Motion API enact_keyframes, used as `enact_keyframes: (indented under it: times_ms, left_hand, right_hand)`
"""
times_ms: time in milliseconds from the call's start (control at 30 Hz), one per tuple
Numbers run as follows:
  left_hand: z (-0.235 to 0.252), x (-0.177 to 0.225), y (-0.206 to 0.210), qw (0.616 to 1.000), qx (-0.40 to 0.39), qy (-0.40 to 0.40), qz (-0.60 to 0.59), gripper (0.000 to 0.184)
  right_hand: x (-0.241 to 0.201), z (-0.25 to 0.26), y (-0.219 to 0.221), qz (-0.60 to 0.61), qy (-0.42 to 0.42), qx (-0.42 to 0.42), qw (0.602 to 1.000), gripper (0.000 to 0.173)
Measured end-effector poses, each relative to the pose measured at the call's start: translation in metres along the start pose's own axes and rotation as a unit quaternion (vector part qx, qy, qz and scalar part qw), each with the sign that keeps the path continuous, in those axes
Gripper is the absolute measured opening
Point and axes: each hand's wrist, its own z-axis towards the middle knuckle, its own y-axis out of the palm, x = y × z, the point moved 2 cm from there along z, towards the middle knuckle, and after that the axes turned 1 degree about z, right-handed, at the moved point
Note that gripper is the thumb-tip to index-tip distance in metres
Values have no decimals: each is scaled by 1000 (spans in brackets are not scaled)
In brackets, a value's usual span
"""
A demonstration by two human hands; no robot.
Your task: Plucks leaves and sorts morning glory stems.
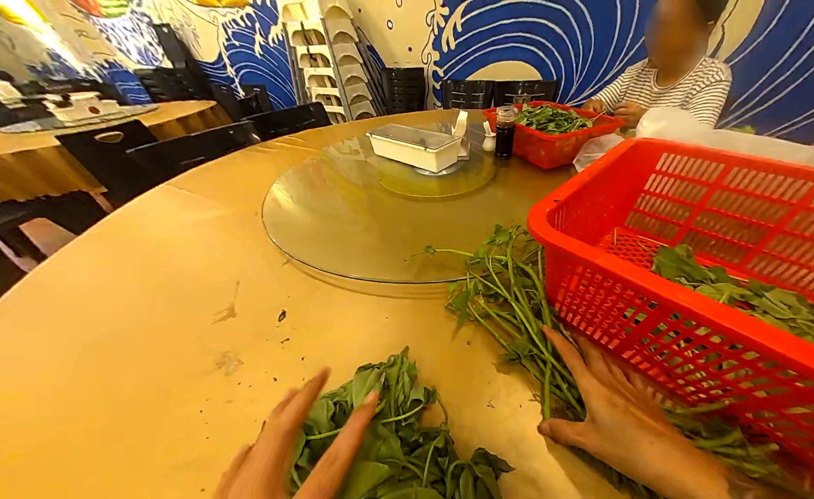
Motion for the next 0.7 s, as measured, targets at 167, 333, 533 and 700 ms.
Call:
enact_keyframes:
  times_ms: [167, 333, 533, 700]
  left_hand:
    - [97, -27, 26, 991, -104, -58, 54, 86]
    - [121, -31, 59, 962, -268, 21, 48, 75]
    - [81, -46, 49, 968, -206, 141, 26, 35]
    - [52, -54, 31, 966, -231, 108, 44, 29]
  right_hand:
    - [3, -3, 2, -7, -27, 13, 1000, 86]
    - [7, -3, -5, 4, -43, -20, 999, 75]
    - [10, -2, -1, 15, -36, -9, 999, 78]
    - [8, -1, 6, -40, -61, 29, 997, 51]
